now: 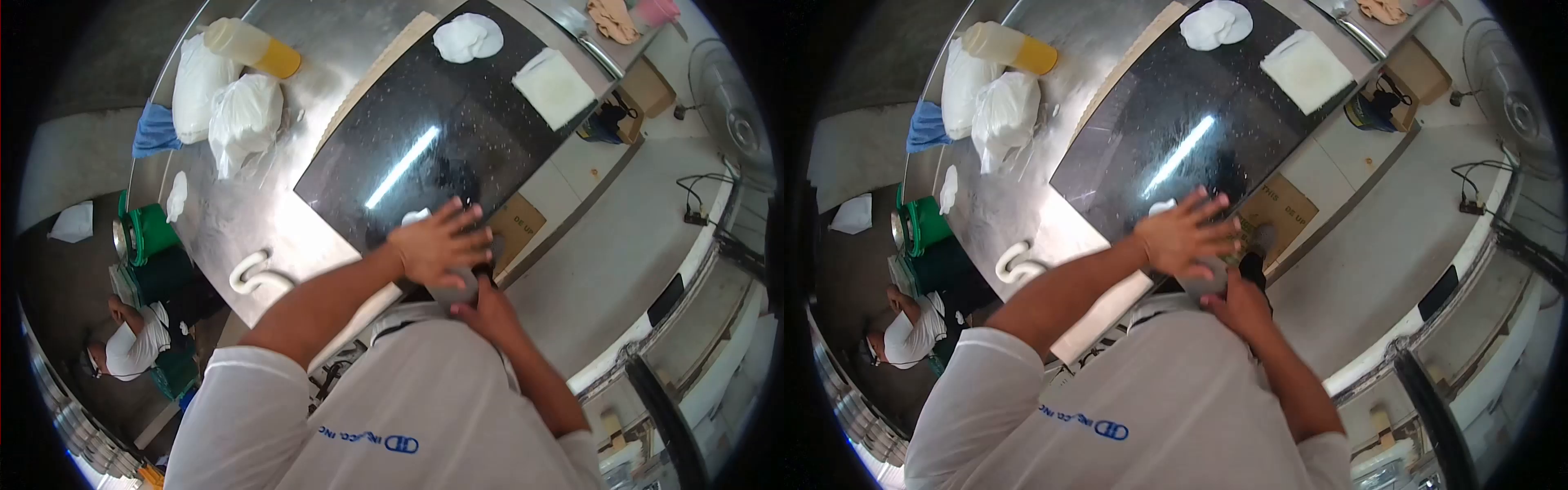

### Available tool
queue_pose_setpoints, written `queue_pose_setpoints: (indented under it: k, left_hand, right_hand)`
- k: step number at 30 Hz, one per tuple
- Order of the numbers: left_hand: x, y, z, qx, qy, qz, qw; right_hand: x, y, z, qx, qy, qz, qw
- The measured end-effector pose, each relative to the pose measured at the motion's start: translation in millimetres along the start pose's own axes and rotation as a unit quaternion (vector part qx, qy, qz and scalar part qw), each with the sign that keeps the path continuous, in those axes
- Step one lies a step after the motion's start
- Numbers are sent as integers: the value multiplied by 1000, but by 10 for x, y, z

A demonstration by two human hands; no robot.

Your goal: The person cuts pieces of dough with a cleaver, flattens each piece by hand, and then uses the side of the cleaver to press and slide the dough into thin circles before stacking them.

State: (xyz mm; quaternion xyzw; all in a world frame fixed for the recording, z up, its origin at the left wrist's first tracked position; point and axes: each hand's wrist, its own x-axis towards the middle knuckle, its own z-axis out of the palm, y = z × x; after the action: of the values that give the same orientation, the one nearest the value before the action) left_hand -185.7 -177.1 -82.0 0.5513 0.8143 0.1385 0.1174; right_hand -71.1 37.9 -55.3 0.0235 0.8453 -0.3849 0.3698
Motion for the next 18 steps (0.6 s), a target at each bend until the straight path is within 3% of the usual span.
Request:
queue_pose_setpoints:
  k: [1,5,7,9,11,13,17,18]
  left_hand:
    - [75,29,1,-5,3,19,1000]
    - [437,-435,-141,44,47,26,998]
    - [487,-737,-366,76,74,-37,994]
    - [460,-849,-486,74,73,-49,993]
    - [284,-663,-285,55,46,-21,997]
    - [31,-179,-69,2,36,-26,999]
    - [230,-101,-43,-8,30,8,999]
    - [315,-231,-157,19,42,-22,999]
  right_hand:
    - [-5,-93,-60,0,-16,70,997]
    - [360,-273,-563,-47,5,104,993]
    - [665,-342,-774,-92,36,-17,995]
    - [615,-412,-646,-84,53,-17,995]
    - [486,-228,-395,-18,38,-51,998]
    - [151,-34,-130,-36,-21,-5,999]
    - [70,-115,-261,-37,5,69,997]
    - [211,-238,-491,-70,-9,65,995]
